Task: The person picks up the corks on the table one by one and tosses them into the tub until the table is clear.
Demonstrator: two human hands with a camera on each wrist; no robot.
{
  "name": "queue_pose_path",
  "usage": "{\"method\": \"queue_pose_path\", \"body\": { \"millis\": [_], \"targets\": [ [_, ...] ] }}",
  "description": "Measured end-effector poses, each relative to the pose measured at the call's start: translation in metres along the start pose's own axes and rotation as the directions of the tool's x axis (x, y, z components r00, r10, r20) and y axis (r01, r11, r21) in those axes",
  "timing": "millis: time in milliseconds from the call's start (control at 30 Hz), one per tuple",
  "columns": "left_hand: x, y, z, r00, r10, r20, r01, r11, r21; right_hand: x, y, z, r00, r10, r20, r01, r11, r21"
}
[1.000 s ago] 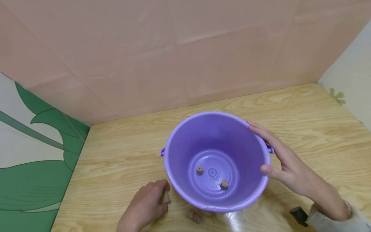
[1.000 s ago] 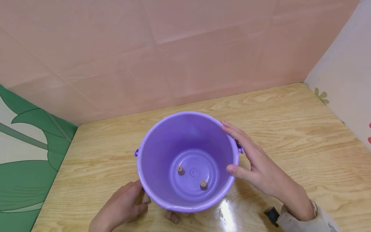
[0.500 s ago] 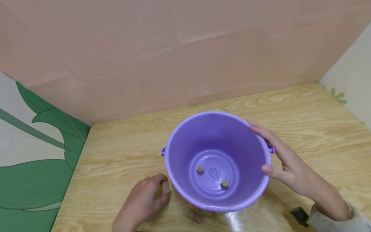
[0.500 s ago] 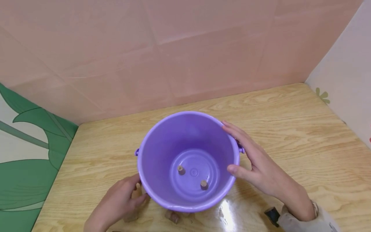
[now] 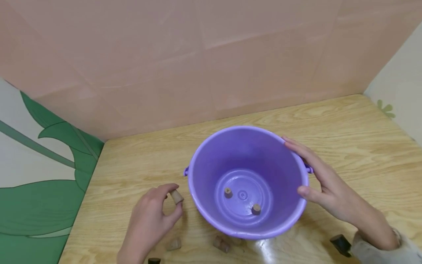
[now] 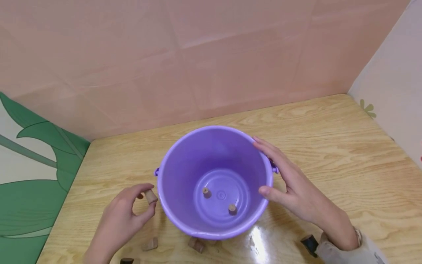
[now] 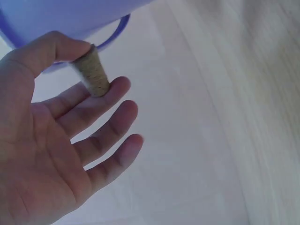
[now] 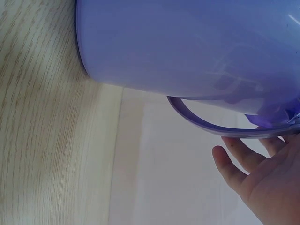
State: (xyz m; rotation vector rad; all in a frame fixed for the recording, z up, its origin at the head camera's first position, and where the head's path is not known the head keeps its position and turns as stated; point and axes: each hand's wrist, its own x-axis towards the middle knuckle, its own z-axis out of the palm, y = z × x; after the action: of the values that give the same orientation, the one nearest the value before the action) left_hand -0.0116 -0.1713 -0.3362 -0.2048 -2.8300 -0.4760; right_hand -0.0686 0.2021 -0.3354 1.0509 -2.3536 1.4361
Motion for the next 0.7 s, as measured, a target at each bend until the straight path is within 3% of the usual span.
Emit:
{"method": "queue_pose_path", "body": {
  "millis": [133, 333, 700],
  "targets": [
    [0.002, -0.001, -0.006, 0.996, 0.011, -0.083, -0.012, 1.000, -0.009, 0.000, 0.001, 0.000, 1.000, 0.012, -0.004, -0.012, 1.000, -0.008],
    [0.005, 0.002, -0.011, 0.978, 0.081, -0.195, -0.085, 0.996, -0.014, 0.000, 0.001, 0.000, 1.000, 0.017, -0.010, -0.018, 1.000, -0.020],
    [0.006, 0.004, -0.017, 0.967, 0.103, -0.232, -0.117, 0.992, -0.049, 0.000, -0.001, 0.000, 1.000, -0.001, 0.000, 0.001, 1.000, -0.007]
  ]
}}
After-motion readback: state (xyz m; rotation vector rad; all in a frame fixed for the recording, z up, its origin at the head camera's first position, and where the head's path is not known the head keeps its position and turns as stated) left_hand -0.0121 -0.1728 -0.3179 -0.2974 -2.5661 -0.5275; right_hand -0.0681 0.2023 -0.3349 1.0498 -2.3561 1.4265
